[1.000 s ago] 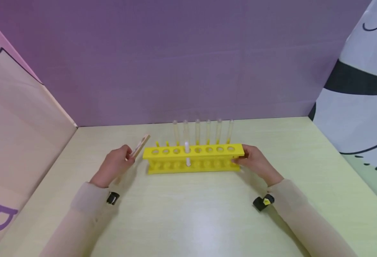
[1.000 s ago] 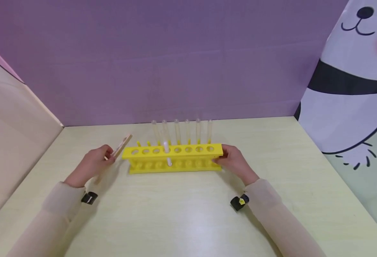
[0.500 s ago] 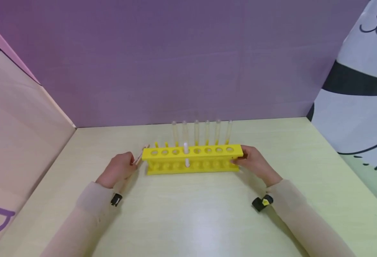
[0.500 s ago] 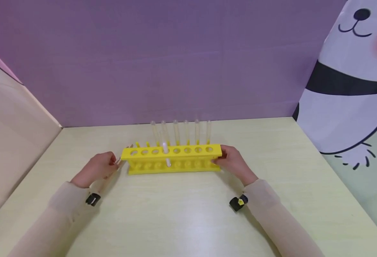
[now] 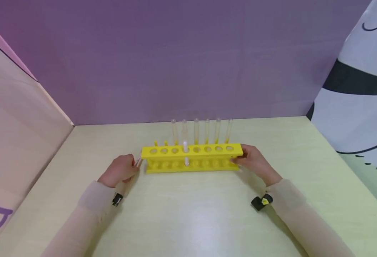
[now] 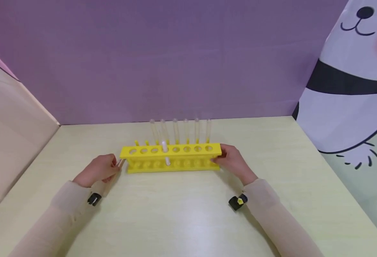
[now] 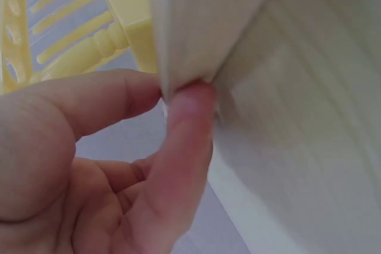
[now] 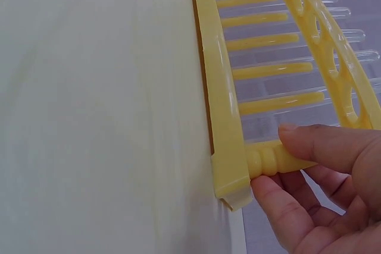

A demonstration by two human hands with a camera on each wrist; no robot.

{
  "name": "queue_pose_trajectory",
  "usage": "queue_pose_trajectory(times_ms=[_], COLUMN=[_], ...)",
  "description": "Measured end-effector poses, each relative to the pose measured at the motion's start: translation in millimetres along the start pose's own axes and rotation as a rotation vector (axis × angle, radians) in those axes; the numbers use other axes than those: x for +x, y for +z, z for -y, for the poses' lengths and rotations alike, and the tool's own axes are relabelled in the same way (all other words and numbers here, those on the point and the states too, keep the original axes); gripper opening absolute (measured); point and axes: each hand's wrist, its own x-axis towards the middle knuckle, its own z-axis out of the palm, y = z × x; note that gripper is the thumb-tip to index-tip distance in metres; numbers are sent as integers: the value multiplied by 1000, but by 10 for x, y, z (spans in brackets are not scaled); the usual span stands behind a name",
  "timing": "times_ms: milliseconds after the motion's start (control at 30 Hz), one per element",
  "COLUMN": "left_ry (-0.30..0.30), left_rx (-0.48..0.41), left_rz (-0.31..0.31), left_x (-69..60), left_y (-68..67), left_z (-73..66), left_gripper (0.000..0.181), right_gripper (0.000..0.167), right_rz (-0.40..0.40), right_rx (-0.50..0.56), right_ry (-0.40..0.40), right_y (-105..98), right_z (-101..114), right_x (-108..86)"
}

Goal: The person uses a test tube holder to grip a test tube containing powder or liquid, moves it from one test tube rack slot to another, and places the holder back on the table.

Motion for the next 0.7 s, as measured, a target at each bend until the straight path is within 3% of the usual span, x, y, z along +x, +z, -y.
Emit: queue_pose_trajectory(times_ms=[200, 367, 567, 700], left_ry=[10, -34, -32, 3], left_rx=[24, 1, 44, 77], left_rz=[-10, 3, -48, -84], left_x=[-23, -30, -19, -42], left_y=[13, 52, 42, -28], left_z=[20, -3, -32, -24], left_gripper=[16, 24, 40, 47], right_gripper=[44, 43, 43, 42], right_rz=[7, 12, 14, 36], right_rx=[13, 16, -24, -32], right_ry=[11, 18, 14, -18], right_y=[23, 10, -72, -118], right_z=[28, 35, 43, 28], right_x=[-16, -9, 14, 33])
